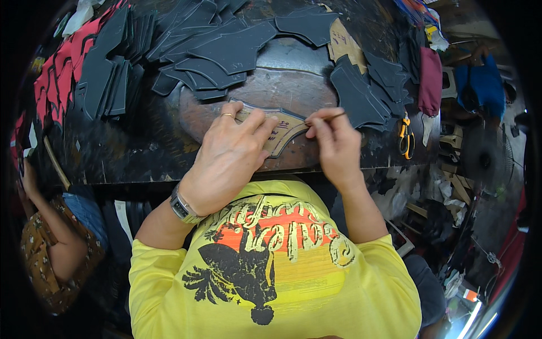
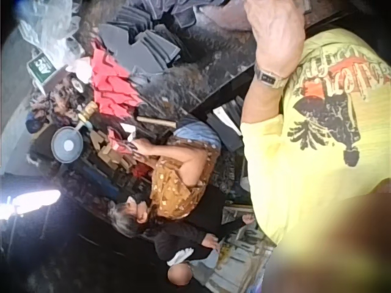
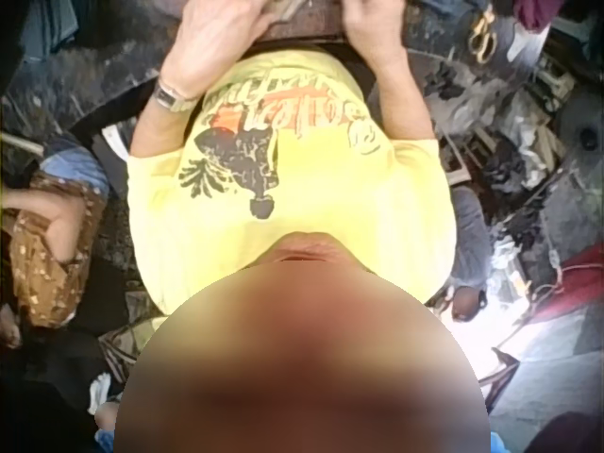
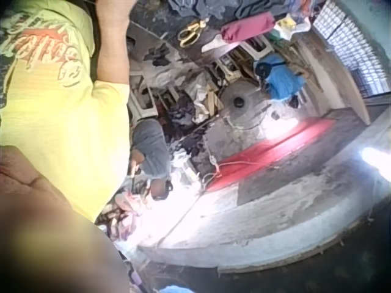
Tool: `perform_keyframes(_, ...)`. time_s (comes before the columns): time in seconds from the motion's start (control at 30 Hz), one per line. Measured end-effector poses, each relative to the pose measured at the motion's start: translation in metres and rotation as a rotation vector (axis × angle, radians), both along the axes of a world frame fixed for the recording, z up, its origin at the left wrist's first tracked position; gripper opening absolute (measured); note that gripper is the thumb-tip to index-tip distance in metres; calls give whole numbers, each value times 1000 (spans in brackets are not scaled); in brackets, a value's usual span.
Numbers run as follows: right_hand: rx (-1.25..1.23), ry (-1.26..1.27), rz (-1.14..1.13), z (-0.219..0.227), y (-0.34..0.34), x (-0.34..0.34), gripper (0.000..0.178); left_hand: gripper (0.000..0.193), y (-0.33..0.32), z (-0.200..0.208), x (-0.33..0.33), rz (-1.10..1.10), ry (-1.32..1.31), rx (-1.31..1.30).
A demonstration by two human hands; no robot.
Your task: The person places a cardboard pattern on a stack of black fabric pieces and uses a pencil to trace the outline. They repeat this process for multiple fabric pieces, moving each marked piece aside and retrieving a new one from the pile.
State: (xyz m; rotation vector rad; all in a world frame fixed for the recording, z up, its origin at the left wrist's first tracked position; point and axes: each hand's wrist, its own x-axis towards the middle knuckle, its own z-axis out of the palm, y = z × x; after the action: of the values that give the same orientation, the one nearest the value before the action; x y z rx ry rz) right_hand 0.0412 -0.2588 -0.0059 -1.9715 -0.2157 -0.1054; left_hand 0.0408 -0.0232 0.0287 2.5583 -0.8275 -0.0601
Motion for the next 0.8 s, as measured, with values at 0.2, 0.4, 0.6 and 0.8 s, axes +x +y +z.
perform_keyframes(0.2,-184,-40,65,-6,8,-9,7,56,0,0,0,28,18,32)
perform_keyframes(0.4,337,163,-18,-8,9,-11,8,57,0,-2,1,23,1,49)
perform_keyframes(0.6,-245,-244,272,-6,17,-14,16,55,0,-2,0,32,0,0)
perform_keyframes(0.8,-207,-215,372,-1,20,-18,19,54,1,-5,1,5,-44,-5)
